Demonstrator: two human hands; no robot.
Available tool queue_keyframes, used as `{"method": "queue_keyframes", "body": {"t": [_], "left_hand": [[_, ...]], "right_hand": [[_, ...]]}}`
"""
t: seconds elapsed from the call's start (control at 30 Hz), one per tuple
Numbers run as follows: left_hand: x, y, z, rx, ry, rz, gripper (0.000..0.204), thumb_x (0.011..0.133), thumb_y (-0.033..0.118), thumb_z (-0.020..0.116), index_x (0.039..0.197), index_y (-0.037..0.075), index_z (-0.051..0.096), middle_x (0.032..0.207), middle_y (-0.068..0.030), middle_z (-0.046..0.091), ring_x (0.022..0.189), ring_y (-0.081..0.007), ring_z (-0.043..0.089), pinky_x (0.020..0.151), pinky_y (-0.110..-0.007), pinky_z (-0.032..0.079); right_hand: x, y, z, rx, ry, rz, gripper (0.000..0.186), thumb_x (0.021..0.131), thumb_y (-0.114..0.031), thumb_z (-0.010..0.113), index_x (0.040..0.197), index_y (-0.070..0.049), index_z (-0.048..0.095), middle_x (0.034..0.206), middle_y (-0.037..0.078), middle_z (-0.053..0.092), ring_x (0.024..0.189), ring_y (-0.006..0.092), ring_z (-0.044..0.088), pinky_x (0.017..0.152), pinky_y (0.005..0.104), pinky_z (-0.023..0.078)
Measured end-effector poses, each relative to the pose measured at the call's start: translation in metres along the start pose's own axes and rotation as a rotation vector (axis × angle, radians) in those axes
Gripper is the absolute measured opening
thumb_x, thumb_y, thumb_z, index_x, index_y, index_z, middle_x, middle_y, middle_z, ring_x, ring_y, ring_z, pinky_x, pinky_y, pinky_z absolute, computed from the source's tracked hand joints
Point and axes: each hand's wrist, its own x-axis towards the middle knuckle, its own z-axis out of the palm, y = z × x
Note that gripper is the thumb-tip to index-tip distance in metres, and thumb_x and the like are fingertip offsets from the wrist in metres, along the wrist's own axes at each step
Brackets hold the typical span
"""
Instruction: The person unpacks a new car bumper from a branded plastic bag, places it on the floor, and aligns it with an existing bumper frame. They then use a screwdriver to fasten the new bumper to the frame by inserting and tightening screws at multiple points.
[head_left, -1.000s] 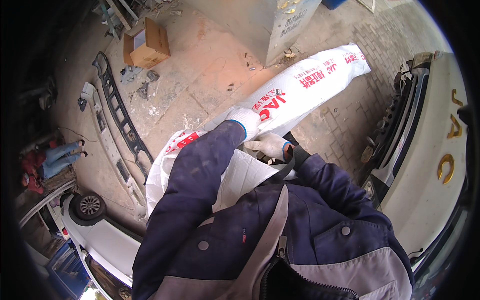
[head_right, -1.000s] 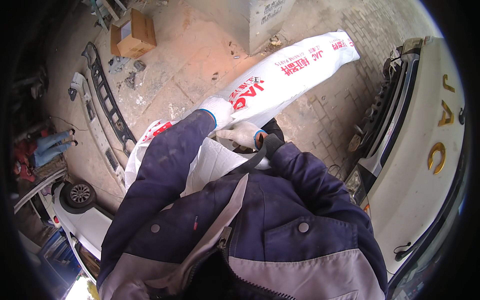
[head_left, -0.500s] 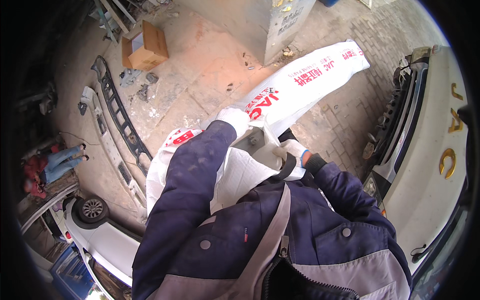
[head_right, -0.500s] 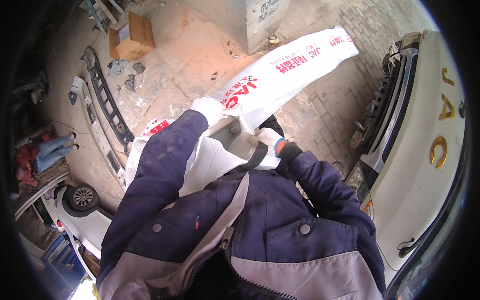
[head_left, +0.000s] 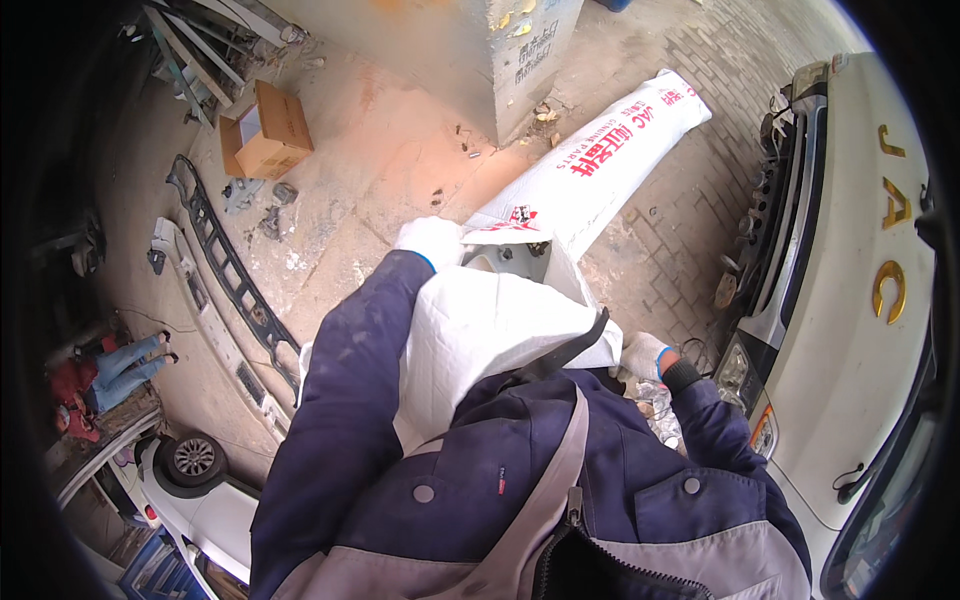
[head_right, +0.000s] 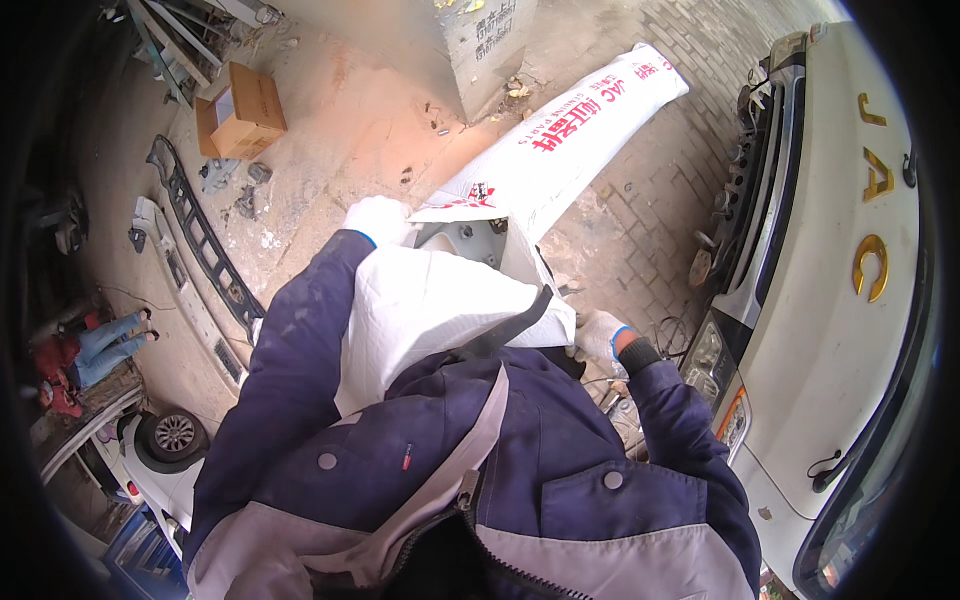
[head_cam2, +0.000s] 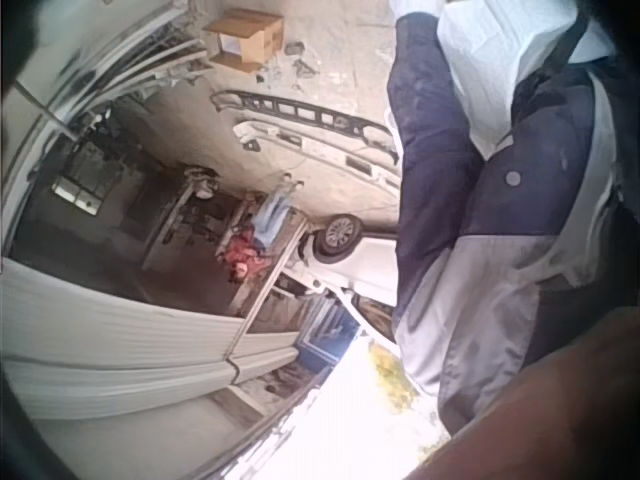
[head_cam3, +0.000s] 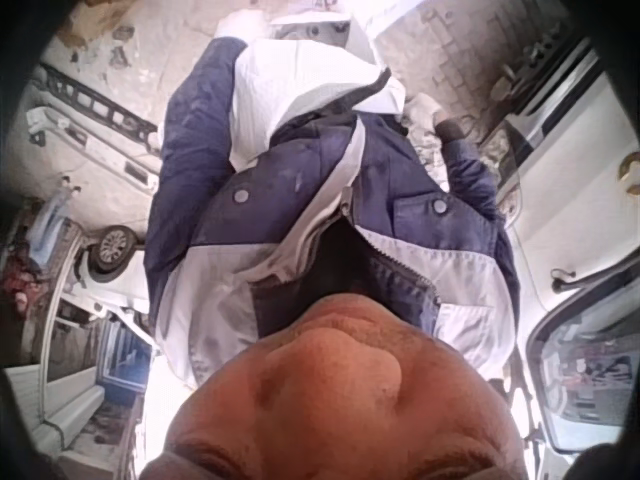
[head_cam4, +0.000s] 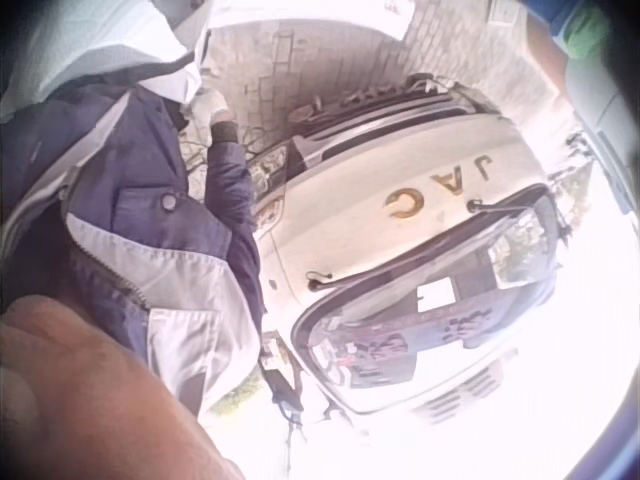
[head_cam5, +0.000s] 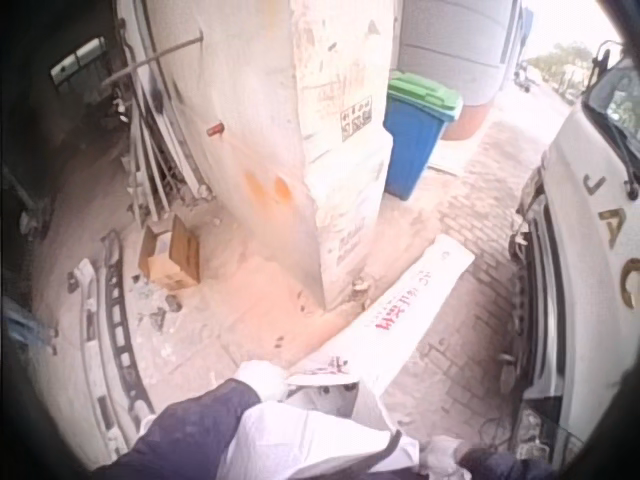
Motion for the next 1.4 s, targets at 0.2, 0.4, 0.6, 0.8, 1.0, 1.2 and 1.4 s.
{"method": "queue_keyframes", "body": {"t": [0.2,0.4,0.6,0.8,1.0,1.2,1.4], "left_hand": [[-0.041,0.06,-0.013,0.131,0.215,0.202,0.024,0.093,0.028,0.064,0.09,0.01,0.08,0.083,-0.0177,0.076,0.079,-0.0352,0.077,0.071,-0.05,0.061],[-0.055,0.075,-0.031,0.158,0.206,0.21,0.025,0.094,0.025,0.061,0.089,0.01,0.08,0.083,-0.0185,0.076,0.079,-0.0359,0.077,0.071,-0.05,0.061],[-0.057,0.007,-0.024,0.126,-0.013,-0.051,0.032,0.095,0.038,0.065,0.1,0.01,0.081,0.097,-0.0196,0.077,0.093,-0.038,0.076,0.084,-0.051,0.06],[-0.064,-0.118,0.011,0.07,-0.038,-0.461,0.046,0.097,0.051,0.064,0.109,0.01,0.08,0.107,-0.0227,0.076,0.105,-0.0401,0.073,0.093,-0.051,0.057],[-0.058,-0.128,0.058,0.155,-0.108,-0.426,0.04,0.096,0.04,0.062,0.11,0.008,0.081,0.111,-0.0214,0.077,0.108,-0.0369,0.074,0.095,-0.049,0.057],[-0.006,-0.012,0.037,0.284,0.061,0.084,0.053,0.079,0.036,0.08,0.116,0.0,0.066,0.109,-0.0223,0.073,0.106,-0.037,0.072,0.092,-0.05,0.057],[0.068,0.1,0.071,0.085,-0.098,0.06,0.099,0.081,0.051,0.082,0.153,-0.007,0.044,0.129,-0.024,0.069,0.115,-0.0364,0.071,0.09,-0.05,0.059]], "right_hand": [[0.098,-0.051,-0.026,0.005,0.316,-0.061,0.088,0.091,-0.062,0.068,0.142,0.009,0.057,0.125,0.026,0.072,0.109,0.0312,0.074,0.098,0.0373,0.055],[0.194,-0.102,-0.006,-0.45,0.468,-0.14,0.064,0.099,-0.051,0.056,0.128,0.005,0.067,0.114,0.031,0.072,0.096,0.0455,0.073,0.086,0.0467,0.058],[0.144,-0.041,-0.015,-0.371,0.535,-0.234,0.049,0.103,-0.042,0.049,0.107,0.0,0.074,0.101,0.028,0.073,0.099,0.0452,0.071,0.089,0.0505,0.055],[0.032,0.026,0.016,0.014,0.339,0.237,0.053,0.103,-0.044,0.05,0.088,0.0,0.075,0.073,0.022,0.072,0.072,0.0364,0.075,0.072,0.0476,0.059],[0.004,-0.025,0.039,-0.315,0.421,-0.199,0.05,0.103,-0.044,0.053,0.087,-0.003,0.077,0.08,0.027,0.07,0.082,0.0454,0.071,0.079,0.0525,0.056],[0.004,-0.113,0.018,-0.353,0.386,-0.389,0.047,0.101,-0.04,0.058,0.082,-0.002,0.078,0.076,0.024,0.07,0.079,0.0448,0.071,0.078,0.0497,0.057],[-0.007,-0.121,0.017,-0.513,0.217,-0.69,0.02,0.079,-0.02,0.067,0.087,-0.007,0.079,0.078,0.02,0.071,0.078,0.041,0.072,0.074,0.0489,0.057]]}}
